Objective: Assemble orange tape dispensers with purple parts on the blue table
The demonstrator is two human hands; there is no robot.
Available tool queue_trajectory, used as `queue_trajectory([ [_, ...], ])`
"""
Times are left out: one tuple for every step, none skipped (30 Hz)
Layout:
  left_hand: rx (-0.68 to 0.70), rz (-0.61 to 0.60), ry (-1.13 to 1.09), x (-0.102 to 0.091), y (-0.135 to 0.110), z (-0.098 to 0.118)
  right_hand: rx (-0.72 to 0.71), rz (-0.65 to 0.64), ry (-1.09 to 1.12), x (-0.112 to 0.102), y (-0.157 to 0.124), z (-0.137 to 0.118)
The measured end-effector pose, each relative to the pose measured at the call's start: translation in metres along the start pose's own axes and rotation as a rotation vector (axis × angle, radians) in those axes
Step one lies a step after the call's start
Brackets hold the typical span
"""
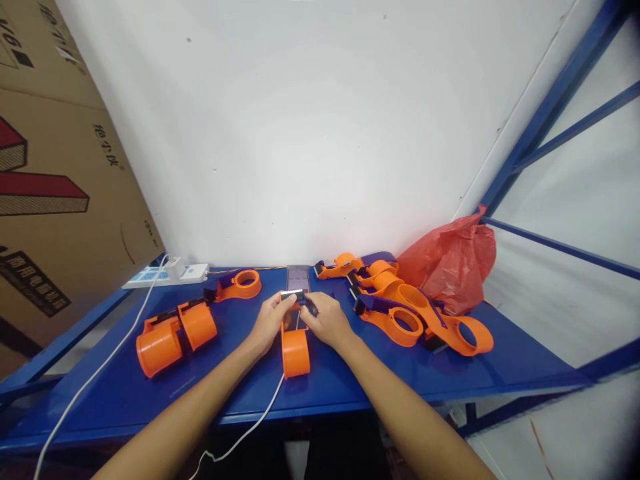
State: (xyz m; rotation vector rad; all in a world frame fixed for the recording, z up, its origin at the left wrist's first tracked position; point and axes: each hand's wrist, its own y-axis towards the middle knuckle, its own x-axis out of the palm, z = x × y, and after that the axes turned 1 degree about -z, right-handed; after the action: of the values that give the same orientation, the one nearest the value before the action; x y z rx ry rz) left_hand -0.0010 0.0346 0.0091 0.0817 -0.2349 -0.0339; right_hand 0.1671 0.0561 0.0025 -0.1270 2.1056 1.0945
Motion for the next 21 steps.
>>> queue_trajectory([
  [-0.019,0.012,-0.039,0.000,0.001,0.000,0.000,-0.004,0.013,-0.001,0.000,0.001],
  [-0.044,0.027,-0.085,0.000,0.001,0.000,-0.009,-0.010,0.019,-0.001,0.000,0.001],
  [-0.074,0.042,-0.134,0.000,0.001,0.000,-0.022,-0.019,0.015,-0.002,0.000,0.002],
  [-0.103,0.055,-0.183,0.000,0.002,0.001,-0.037,-0.028,0.004,-0.002,0.000,0.003],
  [-0.132,0.065,-0.229,0.000,0.002,0.002,-0.050,-0.036,-0.012,-0.002,-0.001,0.004],
  [-0.160,0.067,-0.268,0.000,0.002,0.003,-0.059,-0.040,-0.032,-0.002,-0.001,0.004],
  [-0.186,0.063,-0.301,0.000,0.001,0.004,-0.065,-0.042,-0.052,-0.002,-0.001,0.005],
  [-0.206,0.053,-0.327,0.000,0.001,0.005,-0.070,-0.042,-0.071,-0.001,-0.001,0.005],
  [-0.221,0.039,-0.349,0.000,0.001,0.005,-0.077,-0.043,-0.089,-0.001,-0.002,0.005],
  [-0.232,0.024,-0.365,-0.001,0.001,0.005,-0.084,-0.046,-0.106,-0.001,-0.002,0.005],
  [-0.240,0.010,-0.377,-0.001,0.001,0.004,-0.091,-0.051,-0.123,-0.001,-0.002,0.005],
  [-0.243,0.001,-0.385,-0.001,0.001,0.004,-0.095,-0.058,-0.141,0.000,-0.002,0.004],
  [-0.246,-0.005,-0.391,-0.002,0.001,0.003,-0.095,-0.065,-0.158,0.000,-0.003,0.004],
  [-0.250,-0.011,-0.395,-0.002,0.002,0.002,-0.092,-0.069,-0.174,0.001,-0.003,0.004],
  [-0.254,-0.018,-0.397,-0.003,0.002,0.001,-0.087,-0.071,-0.186,0.002,-0.004,0.004],
  [-0.255,-0.026,-0.397,-0.003,0.002,0.001,-0.081,-0.068,-0.195,0.003,-0.004,0.004],
  [-0.253,-0.032,-0.392,-0.003,0.002,0.000,-0.076,-0.062,-0.201,0.005,-0.005,0.004],
  [-0.250,-0.036,-0.382,-0.004,0.002,0.000,-0.071,-0.055,-0.207,0.006,-0.005,0.004],
  [-0.247,-0.038,-0.369,-0.004,0.002,0.000,-0.065,-0.050,-0.214,0.007,-0.005,0.004],
  [-0.244,-0.038,-0.355,-0.005,0.002,-0.001,-0.059,-0.050,-0.220,0.009,-0.006,0.004],
  [-0.245,-0.038,-0.344,-0.005,0.002,-0.001,-0.051,-0.054,-0.227,0.010,-0.006,0.004],
])
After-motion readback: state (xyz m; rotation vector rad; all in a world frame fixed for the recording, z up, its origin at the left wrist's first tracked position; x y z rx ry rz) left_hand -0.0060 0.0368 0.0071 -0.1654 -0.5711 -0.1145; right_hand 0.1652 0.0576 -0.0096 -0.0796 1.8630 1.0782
